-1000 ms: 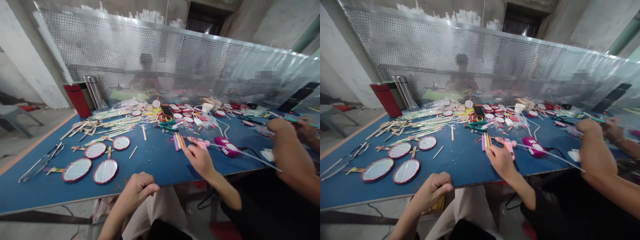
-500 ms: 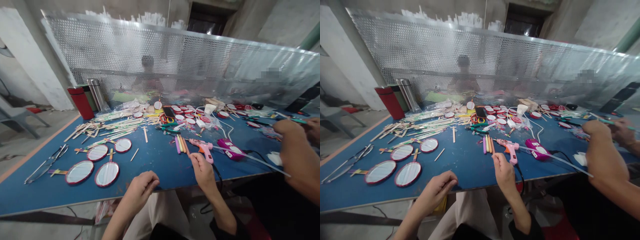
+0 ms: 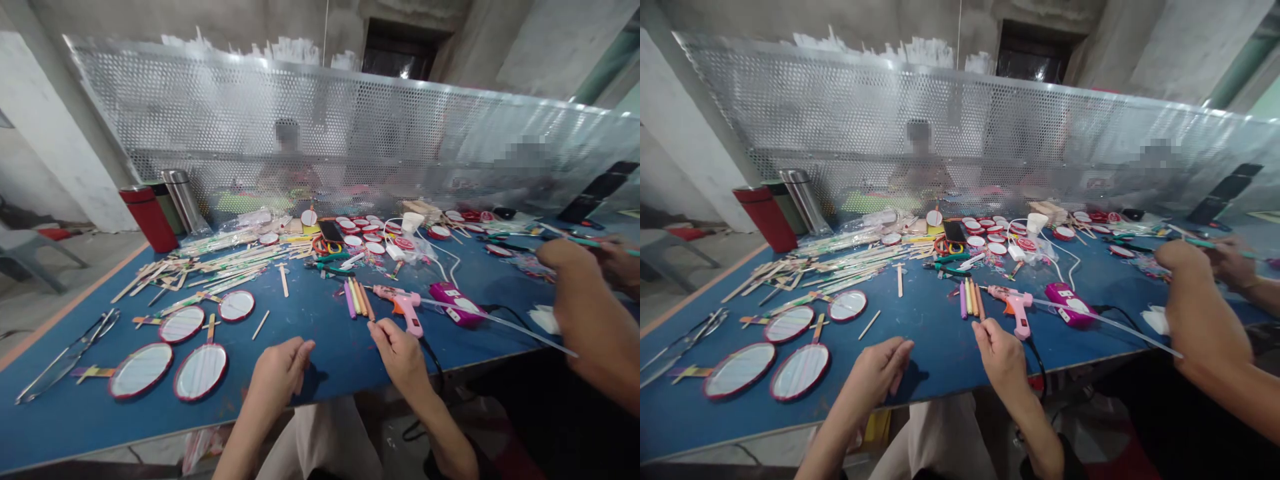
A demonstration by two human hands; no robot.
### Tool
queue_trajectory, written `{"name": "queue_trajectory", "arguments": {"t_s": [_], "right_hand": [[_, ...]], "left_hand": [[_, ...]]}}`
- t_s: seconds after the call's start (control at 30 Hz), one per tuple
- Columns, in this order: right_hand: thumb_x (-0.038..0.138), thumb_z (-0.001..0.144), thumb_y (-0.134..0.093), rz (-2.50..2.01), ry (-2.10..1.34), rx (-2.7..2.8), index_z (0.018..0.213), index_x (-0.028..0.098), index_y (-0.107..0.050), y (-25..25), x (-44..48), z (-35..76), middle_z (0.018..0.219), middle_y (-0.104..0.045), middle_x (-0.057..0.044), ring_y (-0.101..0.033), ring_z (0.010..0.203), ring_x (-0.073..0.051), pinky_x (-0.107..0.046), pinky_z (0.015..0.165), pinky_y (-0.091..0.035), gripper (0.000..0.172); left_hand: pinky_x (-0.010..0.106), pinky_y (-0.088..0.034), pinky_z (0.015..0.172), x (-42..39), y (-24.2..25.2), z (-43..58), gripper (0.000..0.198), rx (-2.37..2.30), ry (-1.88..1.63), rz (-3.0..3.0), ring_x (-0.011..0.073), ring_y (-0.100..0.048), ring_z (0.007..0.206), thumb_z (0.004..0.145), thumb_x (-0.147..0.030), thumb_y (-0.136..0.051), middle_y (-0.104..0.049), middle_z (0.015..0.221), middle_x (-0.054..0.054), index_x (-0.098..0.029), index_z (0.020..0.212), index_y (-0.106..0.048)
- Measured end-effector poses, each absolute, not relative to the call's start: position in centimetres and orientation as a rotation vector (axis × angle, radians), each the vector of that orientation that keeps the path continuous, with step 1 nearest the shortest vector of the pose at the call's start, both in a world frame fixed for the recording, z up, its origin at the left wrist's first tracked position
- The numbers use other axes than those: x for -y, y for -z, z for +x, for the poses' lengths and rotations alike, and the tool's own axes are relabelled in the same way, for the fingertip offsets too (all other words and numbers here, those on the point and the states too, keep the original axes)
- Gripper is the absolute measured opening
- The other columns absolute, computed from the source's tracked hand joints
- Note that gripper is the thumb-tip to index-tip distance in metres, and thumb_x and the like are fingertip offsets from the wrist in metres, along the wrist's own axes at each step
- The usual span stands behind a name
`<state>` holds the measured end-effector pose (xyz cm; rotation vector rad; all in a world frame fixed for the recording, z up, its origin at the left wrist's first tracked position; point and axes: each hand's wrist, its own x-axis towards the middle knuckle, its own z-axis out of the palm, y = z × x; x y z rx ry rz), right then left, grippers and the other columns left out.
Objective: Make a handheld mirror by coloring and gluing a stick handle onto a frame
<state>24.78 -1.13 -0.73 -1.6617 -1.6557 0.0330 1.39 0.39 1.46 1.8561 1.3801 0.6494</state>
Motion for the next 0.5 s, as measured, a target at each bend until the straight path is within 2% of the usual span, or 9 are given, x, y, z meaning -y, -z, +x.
{"name": "queue_trajectory", "arguments": {"t_s": [0.17,0.23,0.33,0.4,0.5], "right_hand": [[0.043,0.094,-0.040,-1.674,-0.111,1.858,0.066,0.023,-0.052,-1.8,0.6,25.2,0.053,-0.054,0.003,-0.052,0.049,-0.015,-0.024,0.050,-0.034,0.037],[0.040,0.095,-0.040,-1.689,-0.063,1.947,0.067,0.023,-0.053,-3.8,0.1,25.0,0.059,-0.059,0.001,-0.054,0.053,-0.015,-0.025,0.052,-0.034,0.035],[0.033,0.096,-0.040,-1.747,0.064,2.111,0.073,0.022,-0.057,-6.7,-1.1,24.2,0.067,-0.066,-0.002,-0.060,0.062,-0.017,-0.026,0.057,-0.034,0.031],[0.028,0.097,-0.040,-1.826,0.122,2.256,0.078,0.021,-0.060,-8.1,-2.2,23.4,0.071,-0.068,-0.005,-0.062,0.065,-0.019,-0.027,0.057,-0.033,0.028],[0.024,0.096,-0.043,-1.843,0.099,2.432,0.084,0.019,-0.063,-9.3,-4.3,22.1,0.081,-0.072,-0.008,-0.066,0.074,-0.021,-0.028,0.059,-0.036,0.023]], "left_hand": [[0.023,-0.036,0.057,0.3,-0.7,0.5,0.047,-1.309,-0.992,1.661,0.0127,-0.045,0.049,0.091,-0.054,-0.036,-0.045,0.045,-0.005,-0.023,0.056,-0.040],[0.022,-0.034,0.052,0.7,-0.6,0.1,0.042,-1.209,-1.046,1.572,0.0111,-0.042,0.048,0.089,-0.056,-0.042,-0.043,0.049,-0.006,-0.022,0.064,-0.044],[0.020,-0.031,0.050,1.0,-0.9,0.0,0.035,-0.971,-0.865,1.561,0.0091,-0.039,0.048,0.087,-0.052,-0.049,-0.043,0.054,-0.008,-0.020,0.073,-0.047],[0.020,-0.030,0.053,1.1,-1.3,0.2,0.033,-0.842,-0.610,1.731,0.0089,-0.040,0.051,0.088,-0.045,-0.051,-0.045,0.054,-0.007,-0.019,0.070,-0.050],[0.021,-0.028,0.055,1.0,-1.8,0.4,0.029,-0.859,-0.555,1.832,0.0091,-0.039,0.057,0.088,-0.038,-0.052,-0.045,0.060,-0.006,-0.017,0.068,-0.051]]}}
